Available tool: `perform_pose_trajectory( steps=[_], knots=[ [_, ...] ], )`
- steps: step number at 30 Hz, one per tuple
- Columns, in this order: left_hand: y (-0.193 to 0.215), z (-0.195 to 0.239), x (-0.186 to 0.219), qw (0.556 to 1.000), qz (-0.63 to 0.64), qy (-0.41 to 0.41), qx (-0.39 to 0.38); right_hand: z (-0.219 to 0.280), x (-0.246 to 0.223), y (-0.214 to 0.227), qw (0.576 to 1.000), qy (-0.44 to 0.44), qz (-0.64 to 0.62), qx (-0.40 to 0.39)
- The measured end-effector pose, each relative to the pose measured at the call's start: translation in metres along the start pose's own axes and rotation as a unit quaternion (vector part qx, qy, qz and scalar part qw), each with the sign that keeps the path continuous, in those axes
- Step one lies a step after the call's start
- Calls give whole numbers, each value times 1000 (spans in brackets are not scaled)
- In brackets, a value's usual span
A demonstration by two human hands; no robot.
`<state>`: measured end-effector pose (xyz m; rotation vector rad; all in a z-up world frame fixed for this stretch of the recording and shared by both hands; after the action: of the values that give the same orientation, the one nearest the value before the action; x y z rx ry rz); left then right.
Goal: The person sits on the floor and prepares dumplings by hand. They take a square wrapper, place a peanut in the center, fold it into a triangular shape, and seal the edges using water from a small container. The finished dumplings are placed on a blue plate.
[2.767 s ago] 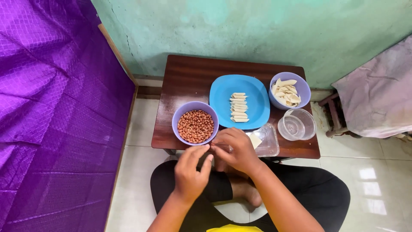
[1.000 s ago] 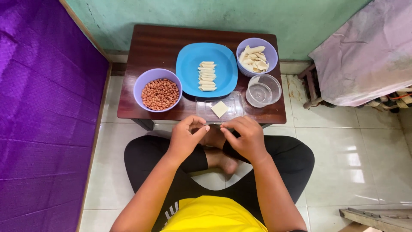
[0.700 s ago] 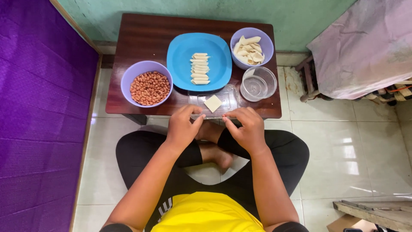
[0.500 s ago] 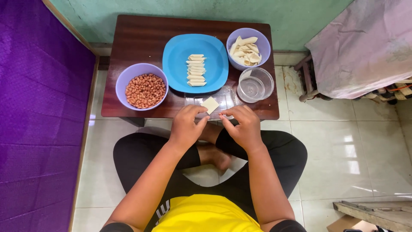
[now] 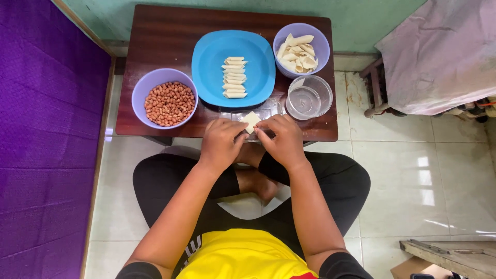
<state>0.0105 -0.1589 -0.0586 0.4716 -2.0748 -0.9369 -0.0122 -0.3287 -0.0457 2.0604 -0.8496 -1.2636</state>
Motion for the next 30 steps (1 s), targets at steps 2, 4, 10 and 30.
perform_pose_trajectory(
  steps=[2, 4, 10, 30],
  knots=[
    [-5, -1, -2, 1000, 6, 2, -17, -1, 4, -5, 1000, -4, -2, -4],
    [-10, -2, -7, 999, 13, 3, -33, -2, 6, -9, 1000, -8, -2, -7],
    [-17, -4, -12, 999, -7, 0, -52, -2, 10, -17, 999, -12, -6, -34],
    [-20, -6, -13, 998, -22, -4, -55, 3, 10, -21, 999, -1, 13, -41]
  ],
)
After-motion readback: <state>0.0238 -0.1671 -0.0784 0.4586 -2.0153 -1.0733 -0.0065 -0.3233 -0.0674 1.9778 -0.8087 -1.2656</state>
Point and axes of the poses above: each hand's wrist, its own z-axis away from the middle knuckle, its own y-axis out of the back of the hand, x = y × z, the point moved 6 cm from there along -z, towards the middle knuckle, and after that the axes turned 9 degrees about -x, right-handed, at the moved point
